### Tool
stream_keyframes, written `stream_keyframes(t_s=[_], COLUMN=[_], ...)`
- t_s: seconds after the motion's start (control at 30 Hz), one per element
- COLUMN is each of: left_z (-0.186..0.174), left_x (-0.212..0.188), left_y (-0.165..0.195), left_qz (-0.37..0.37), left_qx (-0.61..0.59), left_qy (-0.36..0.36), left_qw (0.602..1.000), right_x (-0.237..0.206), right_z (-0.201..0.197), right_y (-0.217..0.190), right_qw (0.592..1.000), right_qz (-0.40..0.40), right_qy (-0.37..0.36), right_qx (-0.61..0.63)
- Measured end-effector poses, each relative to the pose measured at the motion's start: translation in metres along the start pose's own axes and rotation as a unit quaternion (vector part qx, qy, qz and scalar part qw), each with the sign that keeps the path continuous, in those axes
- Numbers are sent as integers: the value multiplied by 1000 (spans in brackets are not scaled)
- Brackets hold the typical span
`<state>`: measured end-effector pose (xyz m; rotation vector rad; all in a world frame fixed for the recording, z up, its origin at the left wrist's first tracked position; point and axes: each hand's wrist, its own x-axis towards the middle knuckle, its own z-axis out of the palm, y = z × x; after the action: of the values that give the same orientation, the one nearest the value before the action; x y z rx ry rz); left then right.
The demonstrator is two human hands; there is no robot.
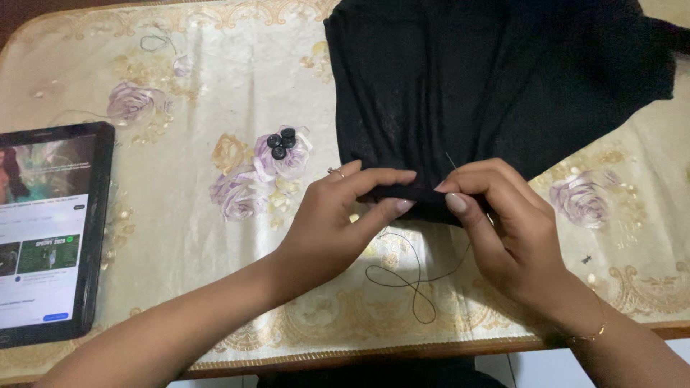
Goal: The person threads a needle and sews a black button onto a black garment laid on a table, pushing the needle through the fabric and button repeatedly and pulling the thread taut. Scissors and spare buttons rest on the table beside a tablet playing a video.
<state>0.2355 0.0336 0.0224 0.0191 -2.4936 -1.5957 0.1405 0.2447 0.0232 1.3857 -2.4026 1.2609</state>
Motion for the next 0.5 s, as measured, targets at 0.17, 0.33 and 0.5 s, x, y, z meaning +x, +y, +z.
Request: stream_keyframes(t_s=[0.17,0.33,0.5], left_z=[1,5,26], left_x=[-8,-36,-60], left_y=[3,6,12], left_qz=[-86,-171,-204], left_qx=[-194,-317,-335], left_qy=[-16,6,54], left_qw=[977,933,918], right_x=[-1,-3,-6], right_z=[-3,-3,-7], right_y=[-2,-9,-18], right_qw=[1000,999,996], right_qz=[17,-22,-73], right_qy=[-3,-22,-7], right_qx=[24,22,-42])
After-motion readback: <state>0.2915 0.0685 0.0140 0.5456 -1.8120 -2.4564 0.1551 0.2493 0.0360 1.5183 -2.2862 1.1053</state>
